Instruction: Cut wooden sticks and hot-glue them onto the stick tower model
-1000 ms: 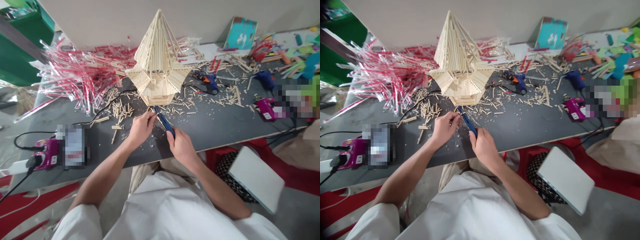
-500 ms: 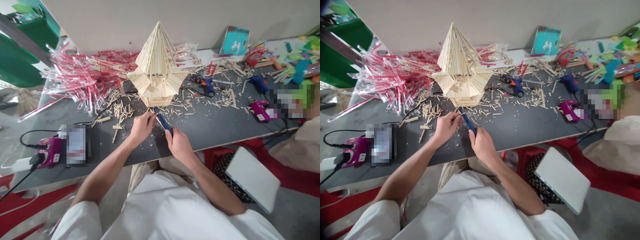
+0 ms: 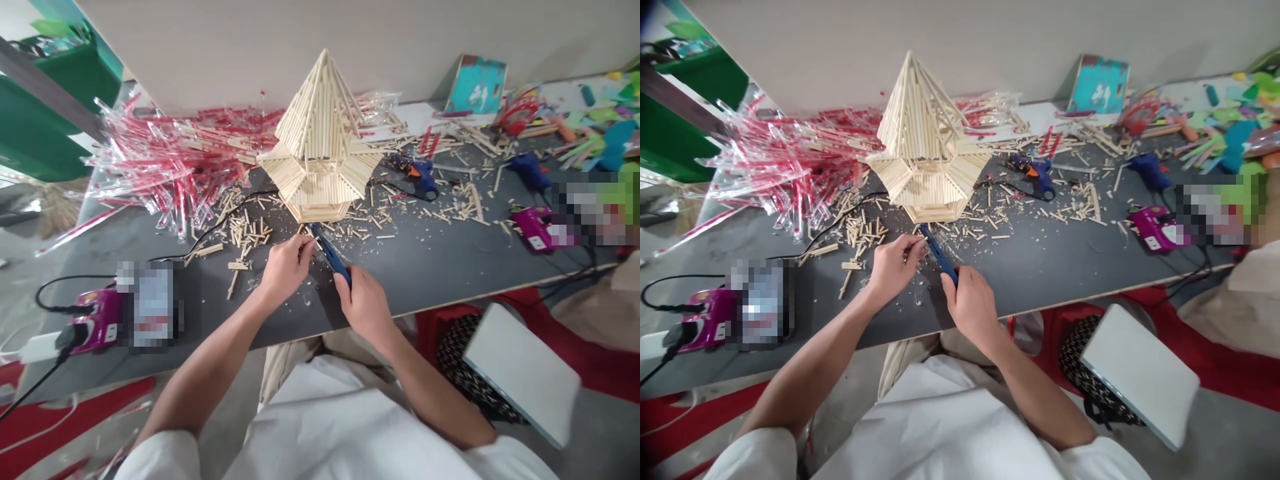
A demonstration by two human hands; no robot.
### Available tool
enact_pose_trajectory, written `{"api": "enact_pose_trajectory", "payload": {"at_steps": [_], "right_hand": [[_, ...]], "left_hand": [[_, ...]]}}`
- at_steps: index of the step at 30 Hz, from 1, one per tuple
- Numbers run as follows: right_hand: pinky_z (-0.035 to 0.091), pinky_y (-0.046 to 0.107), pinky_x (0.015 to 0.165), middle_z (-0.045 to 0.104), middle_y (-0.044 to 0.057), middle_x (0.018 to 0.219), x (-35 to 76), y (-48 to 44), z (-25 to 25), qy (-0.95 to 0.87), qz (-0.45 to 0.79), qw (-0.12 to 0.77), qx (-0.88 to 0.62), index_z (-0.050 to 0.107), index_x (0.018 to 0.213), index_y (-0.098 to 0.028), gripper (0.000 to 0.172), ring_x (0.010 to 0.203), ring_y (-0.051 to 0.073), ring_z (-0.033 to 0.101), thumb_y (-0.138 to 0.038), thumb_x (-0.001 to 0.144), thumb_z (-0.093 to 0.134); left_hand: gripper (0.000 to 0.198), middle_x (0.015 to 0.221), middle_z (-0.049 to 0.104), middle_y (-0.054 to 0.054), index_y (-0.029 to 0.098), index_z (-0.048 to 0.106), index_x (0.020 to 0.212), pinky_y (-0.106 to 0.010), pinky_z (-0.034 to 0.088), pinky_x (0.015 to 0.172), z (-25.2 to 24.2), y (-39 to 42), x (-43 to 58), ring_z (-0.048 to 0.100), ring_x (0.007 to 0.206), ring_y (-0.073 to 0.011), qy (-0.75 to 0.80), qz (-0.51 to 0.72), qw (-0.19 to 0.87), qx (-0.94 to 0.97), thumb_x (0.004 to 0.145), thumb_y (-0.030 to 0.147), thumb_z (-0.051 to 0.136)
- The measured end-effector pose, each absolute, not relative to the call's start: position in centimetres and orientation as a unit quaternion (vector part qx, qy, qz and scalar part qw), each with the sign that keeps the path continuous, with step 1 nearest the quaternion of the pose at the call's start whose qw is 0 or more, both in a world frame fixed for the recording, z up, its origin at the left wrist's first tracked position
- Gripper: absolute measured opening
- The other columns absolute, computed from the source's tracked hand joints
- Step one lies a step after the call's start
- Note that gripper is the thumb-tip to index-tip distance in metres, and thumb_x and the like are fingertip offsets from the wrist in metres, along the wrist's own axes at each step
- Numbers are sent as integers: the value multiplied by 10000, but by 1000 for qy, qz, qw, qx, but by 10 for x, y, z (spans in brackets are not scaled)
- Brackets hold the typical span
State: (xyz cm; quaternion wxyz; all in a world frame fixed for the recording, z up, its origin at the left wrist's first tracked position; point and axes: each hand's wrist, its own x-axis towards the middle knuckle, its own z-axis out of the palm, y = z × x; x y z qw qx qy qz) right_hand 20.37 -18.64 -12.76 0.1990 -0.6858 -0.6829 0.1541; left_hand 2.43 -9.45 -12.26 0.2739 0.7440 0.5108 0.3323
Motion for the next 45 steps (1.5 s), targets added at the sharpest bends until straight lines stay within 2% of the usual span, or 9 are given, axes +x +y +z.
{"api": "enact_pose_trajectory", "payload": {"at_steps": [10, 20, 23, 27, 32, 35, 37, 40, 45], "right_hand": [[443, 343, 761, 722, 122, 959, 209, -184, -119, -658, 222, 226, -683, 619, 1011, -162, 443, 892, 273, 686, -500, 1077, 341], [399, 303, 674, 693, 63, 817, 227, -188, -95, -640, 309, 262, -653, 572, 860, -217, 437, 721, 204, 621, -525, 1074, 347], [405, 305, 681, 685, 61, 791, 240, -193, -89, -634, 302, 259, -663, 594, 887, -217, 435, 732, 214, 629, -542, 1063, 365], [443, 325, 743, 719, 104, 907, 268, -197, -89, -621, 223, 251, -708, 655, 1060, -203, 448, 846, 256, 670, -551, 1052, 374], [461, 400, 836, 684, 203, 1002, 310, -189, -105, -575, -17, 213, -790, 654, 1177, -98, 518, 946, 334, 639, -527, 1023, 408], [447, 447, 880, 651, 262, 1057, 335, -179, -123, -529, -114, 185, -820, 638, 1239, -31, 591, 1003, 375, 598, -537, 991, 461], [435, 482, 900, 632, 291, 1093, 348, -174, -136, -507, -146, 169, -833, 623, 1277, -2, 644, 1037, 405, 573, -549, 956, 517], [430, 526, 898, 607, 318, 1154, 360, -169, -153, -475, -162, 167, -848, 611, 1314, 5, 714, 1072, 440, 547, -575, 898, 591], [406, 594, 971, 593, 313, 1200, 365, -166, -157, -481, -152, 195, -841, 599, 1326, -3, 772, 1146, 462, 513, -604, 843, 650]], "left_hand": [[228, 788, 771, -32, 209, 708, 1028, -265, 538, 704, -121, -94, 25, 732, 699, -164, 515, 326, 234, 757, 1010, 370, 547], [213, 928, 781, -34, 220, 691, 1080, -255, 523, 701, -114, -92, 22, 718, 756, -156, 520, 326, 214, 760, 1004, 361, 551], [196, 925, 774, -32, 226, 685, 1075, -257, 519, 697, -112, -90, 19, 711, 763, -157, 528, 319, 205, 760, 1000, 349, 552], [170, 928, 755, -40, 231, 683, 1041, -273, 492, 686, -108, -86, 12, 701, 800, -176, 545, 296, 162, 767, 996, 315, 543], [227, 1038, 724, -82, 225, 694, 1032, -292, 403, 583, -109, -80, 1, 683, 770, -202, 584, 211, 91, 779, 1015, 329, 492], [232, 1088, 715, -106, 214, 702, 1046, -310, 430, 612, -112, -76, -5, 695, 846, -237, 595, 190, 77, 777, 1006, 330, 505], [236, 1104, 713, -114, 208, 688, 1114, -332, 480, 694, -115, -72, -8, 698, 931, -260, 592, 201, 90, 776, 992, 337, 533], [285, 1093, 723, -96, 204, 635, 1213, -355, 518, 803, -117, -64, -9, 691, 916, -228, 580, 266, 153, 755, 978, 349, 563], [369, 1113, 727, -89, 202, 539, 1278, -305, 544, 745, -122, -50, -1, 688, 912, -179, 550, 424, 362, 621, 973, 405, 585]]}}
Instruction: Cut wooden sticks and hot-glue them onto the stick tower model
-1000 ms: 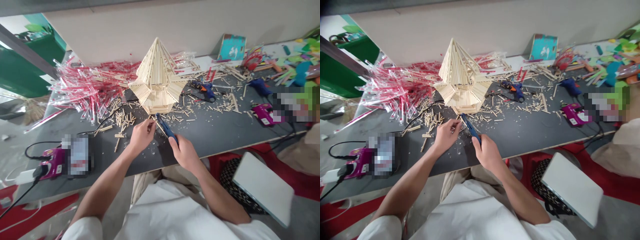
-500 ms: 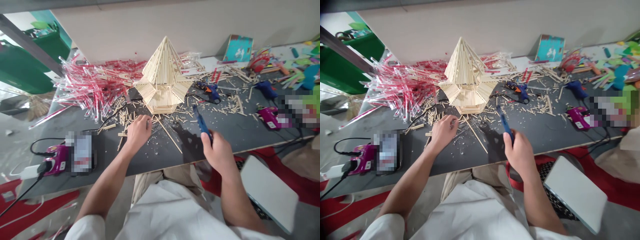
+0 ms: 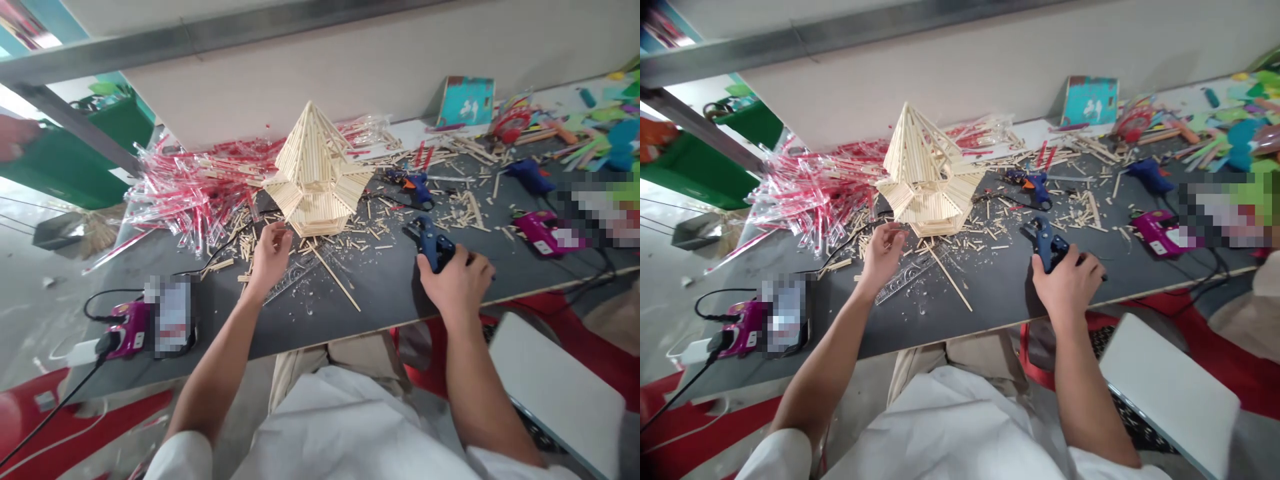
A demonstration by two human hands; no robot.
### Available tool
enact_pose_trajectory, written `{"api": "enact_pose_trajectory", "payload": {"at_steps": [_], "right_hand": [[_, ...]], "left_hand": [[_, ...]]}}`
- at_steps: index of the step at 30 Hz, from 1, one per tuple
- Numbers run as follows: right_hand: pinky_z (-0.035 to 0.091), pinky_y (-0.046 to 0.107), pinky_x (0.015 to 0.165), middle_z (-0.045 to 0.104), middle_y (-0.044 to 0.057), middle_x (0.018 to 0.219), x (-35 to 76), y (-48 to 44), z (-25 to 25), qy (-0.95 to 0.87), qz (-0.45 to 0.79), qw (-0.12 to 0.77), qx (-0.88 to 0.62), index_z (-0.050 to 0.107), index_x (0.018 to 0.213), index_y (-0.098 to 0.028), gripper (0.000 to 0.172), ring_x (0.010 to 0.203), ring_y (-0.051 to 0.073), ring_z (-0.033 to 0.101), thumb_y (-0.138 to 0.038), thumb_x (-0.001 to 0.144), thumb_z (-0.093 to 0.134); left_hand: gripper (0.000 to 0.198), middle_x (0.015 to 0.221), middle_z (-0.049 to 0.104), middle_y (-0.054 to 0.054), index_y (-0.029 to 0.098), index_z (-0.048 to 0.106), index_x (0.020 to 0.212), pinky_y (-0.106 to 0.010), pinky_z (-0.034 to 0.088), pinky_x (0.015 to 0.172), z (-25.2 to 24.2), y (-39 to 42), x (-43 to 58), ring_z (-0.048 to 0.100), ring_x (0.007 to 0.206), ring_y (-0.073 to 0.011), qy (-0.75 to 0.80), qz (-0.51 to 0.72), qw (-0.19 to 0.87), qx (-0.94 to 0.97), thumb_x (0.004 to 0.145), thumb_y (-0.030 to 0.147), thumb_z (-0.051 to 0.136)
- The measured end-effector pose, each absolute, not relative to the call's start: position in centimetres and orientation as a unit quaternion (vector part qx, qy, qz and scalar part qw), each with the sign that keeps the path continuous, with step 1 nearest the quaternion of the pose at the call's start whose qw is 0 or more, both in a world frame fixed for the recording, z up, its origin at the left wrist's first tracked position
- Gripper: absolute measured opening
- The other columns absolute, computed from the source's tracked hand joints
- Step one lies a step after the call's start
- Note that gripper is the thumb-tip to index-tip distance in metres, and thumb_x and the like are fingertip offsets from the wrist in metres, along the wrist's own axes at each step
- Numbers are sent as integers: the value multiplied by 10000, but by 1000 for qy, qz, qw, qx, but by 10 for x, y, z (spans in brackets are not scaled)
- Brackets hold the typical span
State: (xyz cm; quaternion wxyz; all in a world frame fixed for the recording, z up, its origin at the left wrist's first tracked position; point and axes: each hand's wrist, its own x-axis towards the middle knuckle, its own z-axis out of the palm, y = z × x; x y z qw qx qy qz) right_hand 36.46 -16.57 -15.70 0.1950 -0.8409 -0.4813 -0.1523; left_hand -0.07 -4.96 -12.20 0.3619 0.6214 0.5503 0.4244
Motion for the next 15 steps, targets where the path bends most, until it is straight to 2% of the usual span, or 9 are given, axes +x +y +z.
{"api": "enact_pose_trajectory", "payload": {"at_steps": [4, 7, 8, 10, 15], "right_hand": [[367, 589, 1086, 633, 248, 1207, 357, -149, -129, -556, -146, 282, -768, 630, 1284, -82, 572, 1278, 425, 474, -498, 892, 644], [427, 544, 1087, 667, 191, 1215, 347, -115, -101, -596, -86, 393, -695, 661, 1223, -157, 413, 1211, 347, 580, -440, 925, 621], [495, 500, 1021, 672, 183, 1217, 343, -99, -95, -598, -37, 433, -673, 661, 1223, -162, 403, 1159, 318, 622, -439, 934, 610], [575, 437, 888, 696, 167, 1209, 336, -66, -87, -601, 107, 482, -629, 652, 1223, -172, 438, 1072, 281, 682, -494, 927, 619], [594, 448, 870, 711, 140, 1218, 311, 3, -90, -513, 366, 559, -540, 607, 1242, -204, 708, 1062, 278, 694, -724, 771, 706]], "left_hand": [[380, 1111, 696, -95, 197, 569, 1189, -274, 549, 693, -118, -37, 8, 676, 910, -167, 497, 519, 478, 505, 947, 484, 629], [405, 1071, 655, -75, 195, 606, 1139, -262, 534, 667, -109, -27, 13, 661, 898, -163, 499, 548, 488, 461, 902, 514, 685], [419, 1072, 646, -72, 194, 613, 1130, -264, 530, 664, -105, -23, 15, 655, 894, -162, 504, 553, 485, 453, 887, 523, 701], [455, 1087, 640, -73, 195, 609, 1131, -267, 528, 675, -99, -18, 19, 644, 914, -168, 512, 559, 481, 439, 843, 519, 750], [648, 1139, 676, -93, 206, 526, 1234, -261, 518, 713, -90, -13, 28, 653, 1051, -201, 510, 564, 507, 406, 731, 407, 881]]}}
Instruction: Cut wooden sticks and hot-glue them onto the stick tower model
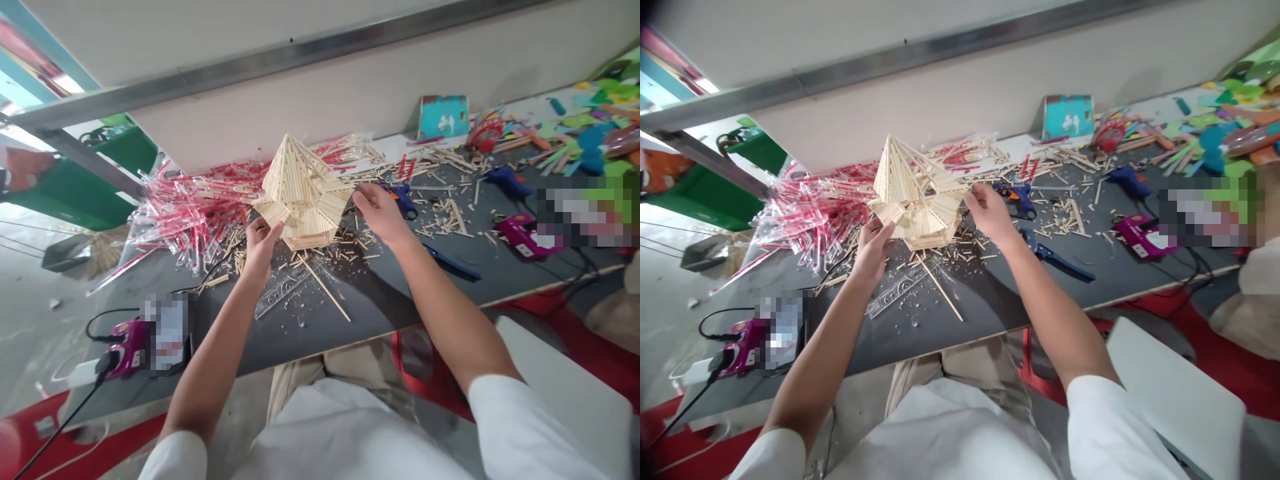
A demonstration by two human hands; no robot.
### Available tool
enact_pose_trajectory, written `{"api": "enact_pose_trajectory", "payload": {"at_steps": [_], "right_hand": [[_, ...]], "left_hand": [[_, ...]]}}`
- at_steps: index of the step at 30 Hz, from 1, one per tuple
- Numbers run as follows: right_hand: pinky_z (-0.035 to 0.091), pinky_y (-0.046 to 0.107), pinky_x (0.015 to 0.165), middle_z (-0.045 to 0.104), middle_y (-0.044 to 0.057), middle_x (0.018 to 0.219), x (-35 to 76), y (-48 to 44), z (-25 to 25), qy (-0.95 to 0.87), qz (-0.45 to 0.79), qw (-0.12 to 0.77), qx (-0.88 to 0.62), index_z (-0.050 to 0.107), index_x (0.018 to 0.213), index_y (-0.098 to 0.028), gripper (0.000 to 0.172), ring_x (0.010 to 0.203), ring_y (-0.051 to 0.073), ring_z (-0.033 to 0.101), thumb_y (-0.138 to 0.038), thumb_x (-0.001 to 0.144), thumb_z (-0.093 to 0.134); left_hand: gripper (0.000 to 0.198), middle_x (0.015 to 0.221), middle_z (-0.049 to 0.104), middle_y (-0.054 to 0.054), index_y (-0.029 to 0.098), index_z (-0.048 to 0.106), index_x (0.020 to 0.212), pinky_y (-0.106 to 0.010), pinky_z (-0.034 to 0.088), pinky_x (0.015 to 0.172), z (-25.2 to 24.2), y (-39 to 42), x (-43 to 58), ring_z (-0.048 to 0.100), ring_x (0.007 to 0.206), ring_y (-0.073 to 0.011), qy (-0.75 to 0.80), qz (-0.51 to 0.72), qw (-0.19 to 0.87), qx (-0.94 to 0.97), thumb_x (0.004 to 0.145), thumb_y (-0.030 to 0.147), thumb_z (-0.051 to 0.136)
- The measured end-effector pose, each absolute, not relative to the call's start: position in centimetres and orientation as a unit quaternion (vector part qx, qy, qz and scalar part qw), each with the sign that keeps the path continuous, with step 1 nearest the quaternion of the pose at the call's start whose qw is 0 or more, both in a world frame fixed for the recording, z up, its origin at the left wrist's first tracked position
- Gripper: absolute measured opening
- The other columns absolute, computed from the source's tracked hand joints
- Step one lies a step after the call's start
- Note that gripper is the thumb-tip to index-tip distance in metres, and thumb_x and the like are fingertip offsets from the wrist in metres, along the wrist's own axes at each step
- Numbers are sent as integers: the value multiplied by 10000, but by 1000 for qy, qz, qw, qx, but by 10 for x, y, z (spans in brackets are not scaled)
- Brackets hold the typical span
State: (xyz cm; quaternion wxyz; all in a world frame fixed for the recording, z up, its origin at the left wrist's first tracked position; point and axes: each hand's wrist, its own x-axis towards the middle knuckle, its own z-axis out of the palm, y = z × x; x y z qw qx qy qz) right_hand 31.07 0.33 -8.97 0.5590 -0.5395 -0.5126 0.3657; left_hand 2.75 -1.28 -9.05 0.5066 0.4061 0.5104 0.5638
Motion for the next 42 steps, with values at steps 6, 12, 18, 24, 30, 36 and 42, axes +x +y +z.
{"api": "enact_pose_trajectory", "payload": {"at_steps": [6, 12, 18, 24, 30, 36, 42], "right_hand": [[582, 415, 923, 741, 109, 1170, 281, 18, -92, -498, 428, 577, -486, 607, 1156, -218, 656, 1033, 240, 709, -735, 761, 690], [553, 486, 998, 711, 137, 1216, 274, 7, -99, -475, 425, 599, -484, 538, 1216, -229, 750, 1108, 290, 691, -655, 664, 814], [571, 477, 941, 693, 131, 1183, 265, -19, -99, -474, 414, 608, -485, 529, 1187, -235, 708, 1074, 290, 685, -545, 657, 881], [597, 454, 882, 675, 95, 1168, 253, -42, -95, -477, 413, 610, -480, 511, 1159, -265, 671, 1058, 271, 681, -498, 664, 900], [614, 416, 864, 661, 88, 1189, 245, -63, -94, -488, 412, 610, -470, 488, 1170, -266, 641, 1080, 250, 678, -457, 707, 887], [614, 421, 872, 677, 68, 1159, 237, -77, -90, -484, 433, 613, -450, 493, 1166, -283, 629, 1057, 240, 684, -415, 703, 899], [619, 412, 853, 684, 64, 1174, 227, -80, -87, -481, 450, 611, -439, 493, 1153, -287, 633, 1074, 245, 686, -411, 692, 909]], "left_hand": [[757, 1168, 719, -108, 215, 476, 1299, -298, 556, 804, -85, -9, 33, 713, 994, -195, 457, 566, 563, 393, 687, 272, 917], [790, 1118, 754, -91, 214, 491, 1364, -294, 600, 854, -78, -6, 18, 740, 953, -177, 421, 552, 594, 406, 696, 216, 912], [739, 1112, 743, -67, 209, 582, 1339, -198, 615, 785, -69, -5, -7, 732, 996, -164, 407, 522, 610, 435, 683, 168, 919], [631, 1128, 731, -53, 207, 633, 1306, -176, 595, 804, -73, 0, -28, 711, 968, -129, 392, 490, 628, 460, 733, 206, 897], [719, 1359, 660, -94, 250, 569, 1430, -254, 561, 990, -75, 2, -41, 680, 1168, -182, 351, 472, 628, 510, 774, 204, 859], [821, 1303, 691, -111, 286, 560, 1454, -297, 597, 940, -75, -2, -46, 707, 1144, -230, 347, 487, 634, 490, 707, 194, 889], [836, 1187, 732, -104, 275, 563, 1430, -300, 629, 823, -72, -12, -58, 743, 971, -218, 371, 512, 626, 457, 670, 157, 890]]}}
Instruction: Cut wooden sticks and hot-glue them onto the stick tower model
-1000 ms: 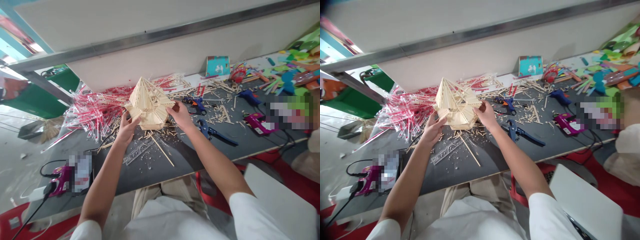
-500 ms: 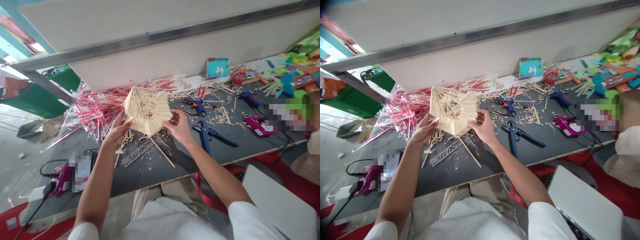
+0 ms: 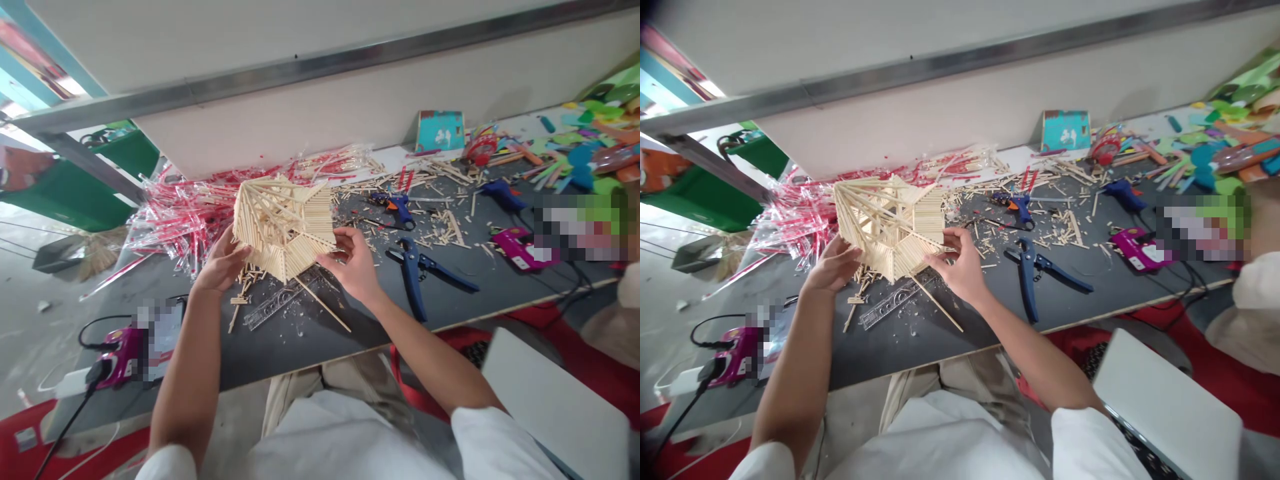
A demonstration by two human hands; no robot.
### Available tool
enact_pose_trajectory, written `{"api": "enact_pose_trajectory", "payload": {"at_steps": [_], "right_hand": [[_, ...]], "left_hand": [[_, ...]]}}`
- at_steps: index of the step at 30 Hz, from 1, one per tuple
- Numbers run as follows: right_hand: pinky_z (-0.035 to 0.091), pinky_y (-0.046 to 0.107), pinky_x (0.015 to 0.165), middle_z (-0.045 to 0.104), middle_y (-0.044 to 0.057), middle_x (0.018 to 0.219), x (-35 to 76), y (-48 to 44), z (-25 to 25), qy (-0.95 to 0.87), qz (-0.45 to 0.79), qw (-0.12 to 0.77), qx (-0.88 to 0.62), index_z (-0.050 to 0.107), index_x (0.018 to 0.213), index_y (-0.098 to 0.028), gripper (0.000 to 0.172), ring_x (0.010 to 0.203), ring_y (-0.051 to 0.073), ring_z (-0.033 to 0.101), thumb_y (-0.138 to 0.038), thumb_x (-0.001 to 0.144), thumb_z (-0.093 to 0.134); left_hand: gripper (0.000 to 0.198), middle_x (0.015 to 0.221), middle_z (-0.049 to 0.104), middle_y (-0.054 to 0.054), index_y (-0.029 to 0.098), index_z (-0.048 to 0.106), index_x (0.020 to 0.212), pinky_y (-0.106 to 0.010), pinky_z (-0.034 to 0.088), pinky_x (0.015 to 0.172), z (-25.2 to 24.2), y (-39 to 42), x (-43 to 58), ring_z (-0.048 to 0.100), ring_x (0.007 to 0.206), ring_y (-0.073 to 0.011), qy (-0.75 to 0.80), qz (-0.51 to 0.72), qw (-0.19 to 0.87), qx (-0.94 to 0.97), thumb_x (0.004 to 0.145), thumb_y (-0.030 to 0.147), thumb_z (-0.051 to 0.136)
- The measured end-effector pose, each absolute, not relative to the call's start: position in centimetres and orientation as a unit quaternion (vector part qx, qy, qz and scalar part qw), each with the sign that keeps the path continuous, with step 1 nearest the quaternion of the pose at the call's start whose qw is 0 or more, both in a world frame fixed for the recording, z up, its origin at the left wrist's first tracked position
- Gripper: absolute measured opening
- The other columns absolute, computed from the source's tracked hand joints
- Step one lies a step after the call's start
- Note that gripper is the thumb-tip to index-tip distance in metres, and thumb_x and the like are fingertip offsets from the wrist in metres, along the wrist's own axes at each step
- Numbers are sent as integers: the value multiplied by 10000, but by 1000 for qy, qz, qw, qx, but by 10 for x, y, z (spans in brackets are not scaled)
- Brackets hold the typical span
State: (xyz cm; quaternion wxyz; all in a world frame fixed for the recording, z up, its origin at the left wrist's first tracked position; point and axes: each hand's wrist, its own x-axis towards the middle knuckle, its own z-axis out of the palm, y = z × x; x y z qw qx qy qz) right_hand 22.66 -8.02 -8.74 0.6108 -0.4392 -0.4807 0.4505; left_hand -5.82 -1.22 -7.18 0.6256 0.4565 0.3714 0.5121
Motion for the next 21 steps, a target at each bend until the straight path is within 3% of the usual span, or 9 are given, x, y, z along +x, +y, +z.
{"api": "enact_pose_trajectory", "payload": {"at_steps": [3, 7, 14, 17, 21], "right_hand": [[616, 395, 845, 682, 63, 1201, 212, -80, -85, -480, 474, 611, -414, 503, 1162, -286, 605, 1083, 235, 685, -363, 714, 902], [614, 379, 792, 682, 62, 1212, 187, -81, -82, -496, 495, 597, -390, 502, 1191, -293, 583, 1117, 235, 674, -324, 745, 876], [611, 390, 794, 679, 68, 1242, 172, -81, -87, -543, 518, 547, -370, 515, 1188, -294, 544, 1163, 252, 663, -389, 771, 851], [588, 388, 810, 704, 65, 1193, 182, -76, -92, -546, 526, 530, -380, 535, 1174, -284, 539, 1114, 248, 684, -411, 765, 863], [558, 377, 728, 742, 51, 976, 204, -67, -85, -591, 500, 464, -430, 618, 1035, -258, 355, 893, 222, 709, -561, 881, 721]], "left_hand": [[588, 1136, 732, -74, 255, 643, 1288, -266, 627, 758, -67, -17, -68, 729, 897, -182, 386, 546, 611, 424, 742, 198, 852], [326, 1071, 730, -56, 214, 674, 1153, -306, 623, 824, -61, -25, -83, 706, 948, -190, 383, 613, 582, 372, 840, 262, 752], [473, 986, 737, -10, 259, 680, 1160, -310, 606, 749, -73, -39, -105, 691, 847, -190, 419, 669, 504, 350, 690, 216, 706], [508, 994, 731, -4, 286, 685, 1158, -287, 603, 724, -80, -40, -105, 692, 825, -180, 437, 659, 509, 341, 657, 209, 721], [551, 1143, 731, -20, 295, 674, 1218, -257, 586, 701, -82, -42, -100, 705, 885, -181, 424, 645, 527, 356, 678, 211, 753]]}}
